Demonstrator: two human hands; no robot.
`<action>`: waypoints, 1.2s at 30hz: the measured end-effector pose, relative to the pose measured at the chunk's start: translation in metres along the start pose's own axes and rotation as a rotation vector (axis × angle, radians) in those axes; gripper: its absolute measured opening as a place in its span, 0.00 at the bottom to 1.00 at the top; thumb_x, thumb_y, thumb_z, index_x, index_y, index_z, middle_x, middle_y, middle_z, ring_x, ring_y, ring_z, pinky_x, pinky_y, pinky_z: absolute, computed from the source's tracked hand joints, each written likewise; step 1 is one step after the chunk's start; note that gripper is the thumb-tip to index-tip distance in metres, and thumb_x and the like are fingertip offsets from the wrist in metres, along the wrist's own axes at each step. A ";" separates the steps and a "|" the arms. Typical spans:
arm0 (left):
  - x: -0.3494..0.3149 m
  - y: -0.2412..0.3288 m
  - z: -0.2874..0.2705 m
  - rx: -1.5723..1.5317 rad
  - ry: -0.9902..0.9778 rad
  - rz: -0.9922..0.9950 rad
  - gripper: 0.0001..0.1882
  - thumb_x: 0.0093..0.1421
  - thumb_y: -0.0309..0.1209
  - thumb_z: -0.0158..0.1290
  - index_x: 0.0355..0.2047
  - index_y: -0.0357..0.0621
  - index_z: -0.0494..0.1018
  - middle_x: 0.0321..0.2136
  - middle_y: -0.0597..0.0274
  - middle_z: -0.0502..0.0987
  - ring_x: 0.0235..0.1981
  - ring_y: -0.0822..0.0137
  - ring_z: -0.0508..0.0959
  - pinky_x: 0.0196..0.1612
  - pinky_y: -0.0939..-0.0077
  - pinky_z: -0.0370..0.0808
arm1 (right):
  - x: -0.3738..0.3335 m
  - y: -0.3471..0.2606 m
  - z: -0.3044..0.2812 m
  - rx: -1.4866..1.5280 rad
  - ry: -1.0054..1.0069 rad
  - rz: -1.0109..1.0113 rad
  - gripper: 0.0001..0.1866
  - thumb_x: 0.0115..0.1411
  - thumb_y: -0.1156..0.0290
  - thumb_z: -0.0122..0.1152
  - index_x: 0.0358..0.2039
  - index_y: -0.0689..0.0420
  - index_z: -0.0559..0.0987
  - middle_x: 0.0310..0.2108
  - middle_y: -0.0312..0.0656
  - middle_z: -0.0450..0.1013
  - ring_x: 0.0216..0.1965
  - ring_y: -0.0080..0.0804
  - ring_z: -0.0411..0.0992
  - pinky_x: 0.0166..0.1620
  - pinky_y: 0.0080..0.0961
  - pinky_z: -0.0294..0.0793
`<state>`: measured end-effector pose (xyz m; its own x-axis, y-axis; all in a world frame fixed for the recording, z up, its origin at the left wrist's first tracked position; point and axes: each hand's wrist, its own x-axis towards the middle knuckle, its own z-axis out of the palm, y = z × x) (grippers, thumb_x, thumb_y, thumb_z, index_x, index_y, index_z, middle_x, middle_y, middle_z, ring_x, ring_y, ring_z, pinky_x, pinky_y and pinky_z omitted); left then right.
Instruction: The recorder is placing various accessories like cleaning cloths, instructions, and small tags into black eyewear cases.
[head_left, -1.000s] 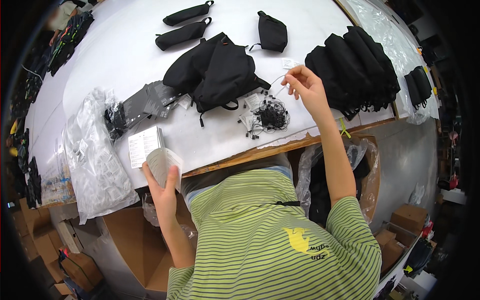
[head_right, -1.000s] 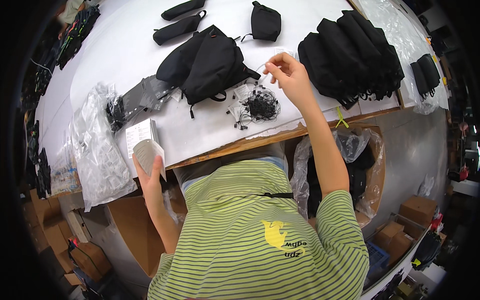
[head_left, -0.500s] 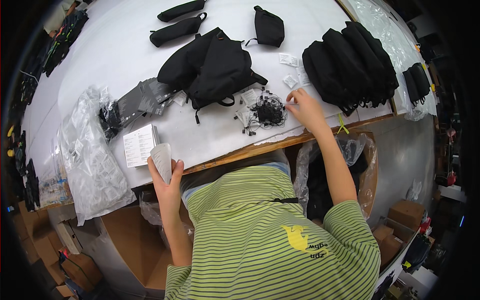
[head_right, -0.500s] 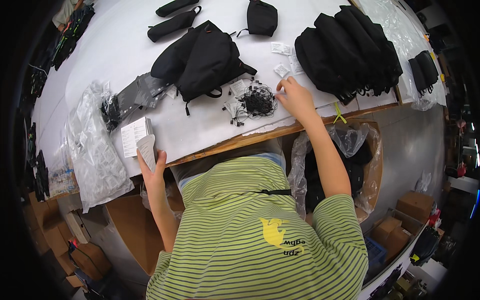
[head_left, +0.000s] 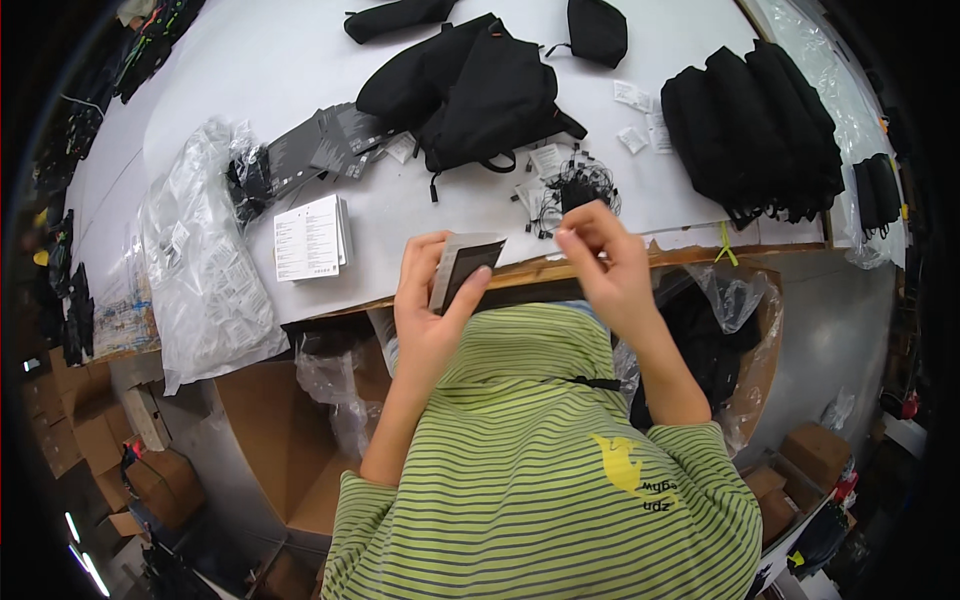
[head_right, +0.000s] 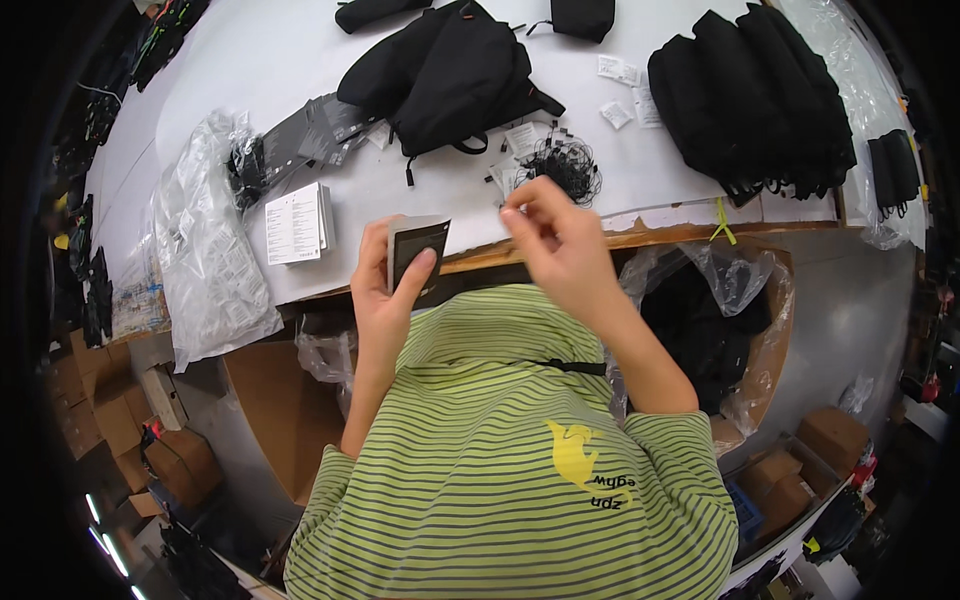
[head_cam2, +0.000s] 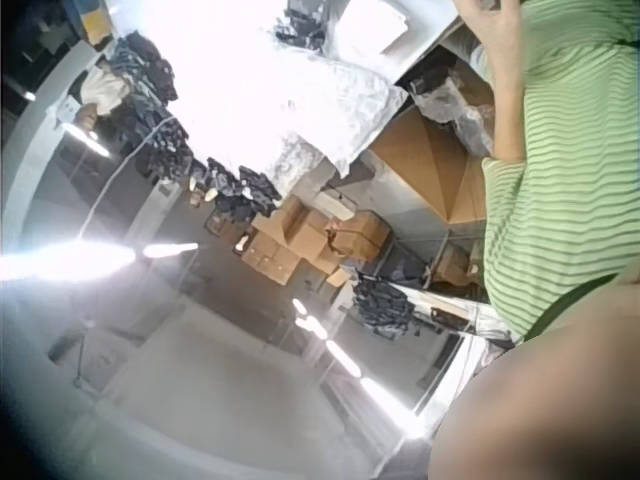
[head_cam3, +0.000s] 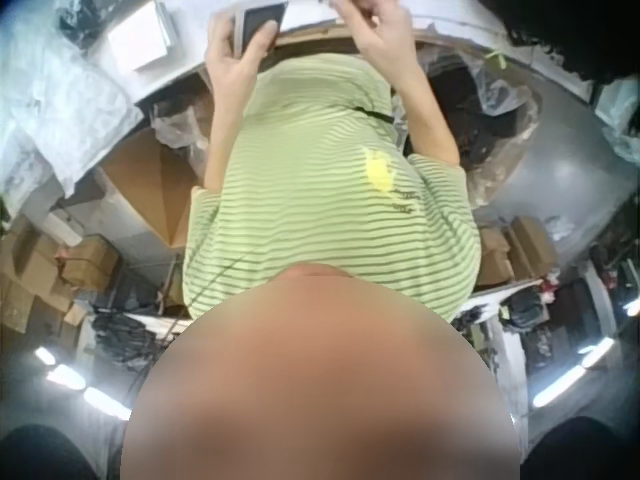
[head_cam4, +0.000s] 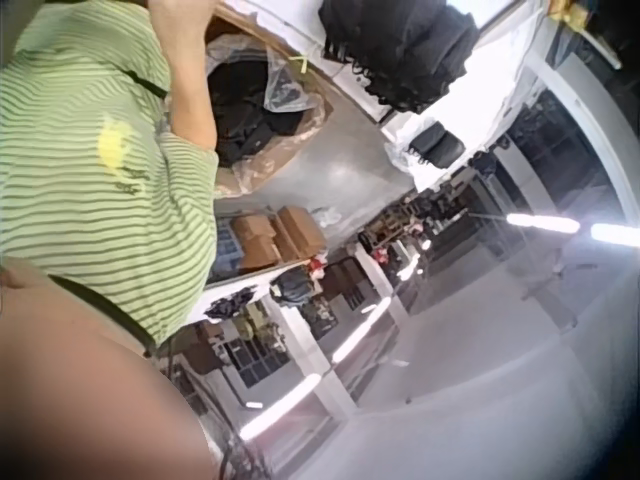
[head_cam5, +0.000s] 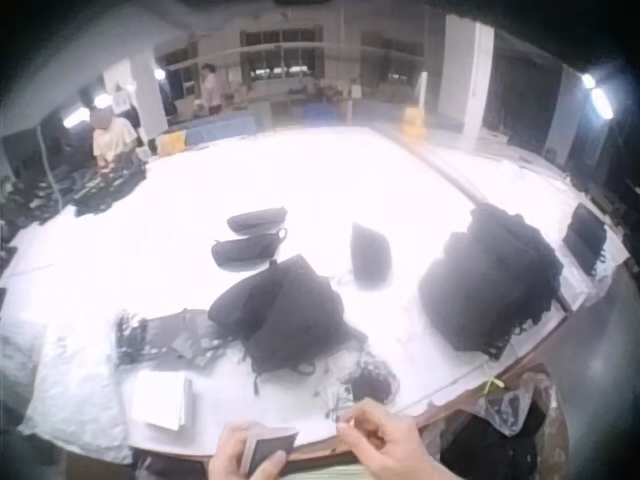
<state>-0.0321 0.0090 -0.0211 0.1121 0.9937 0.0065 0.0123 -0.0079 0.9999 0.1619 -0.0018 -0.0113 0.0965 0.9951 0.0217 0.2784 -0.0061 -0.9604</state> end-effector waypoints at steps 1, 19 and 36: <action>0.000 -0.001 0.000 0.008 0.003 -0.006 0.10 0.55 0.24 0.58 0.36 0.35 0.71 0.35 0.64 0.69 0.35 0.74 0.70 0.38 0.86 0.66 | -0.004 -0.004 0.008 0.012 -0.025 -0.003 0.04 0.60 0.74 0.56 0.31 0.59 0.72 0.12 0.29 0.57 0.14 0.14 0.51 0.19 0.16 0.49; -0.008 0.005 0.003 0.377 0.055 0.364 0.13 0.48 0.18 0.61 0.35 0.40 0.78 0.28 0.62 0.73 0.27 0.70 0.73 0.29 0.80 0.71 | -0.011 -0.016 0.029 -0.137 0.020 -0.173 0.03 0.55 0.74 0.60 0.28 0.58 0.75 0.09 0.33 0.56 0.11 0.21 0.52 0.17 0.21 0.52; -0.012 0.010 0.001 0.362 -0.062 0.470 0.17 0.43 0.15 0.61 0.35 0.43 0.81 0.26 0.63 0.73 0.24 0.71 0.74 0.26 0.81 0.70 | -0.016 -0.003 0.008 0.202 -0.091 -0.175 0.09 0.50 0.75 0.68 0.31 0.60 0.76 0.20 0.31 0.73 0.17 0.10 0.65 0.21 0.10 0.59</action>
<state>-0.0322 -0.0027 -0.0111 0.2457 0.8660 0.4354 0.2843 -0.4938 0.8218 0.1516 -0.0165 -0.0108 -0.0249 0.9841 0.1759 0.0865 0.1774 -0.9803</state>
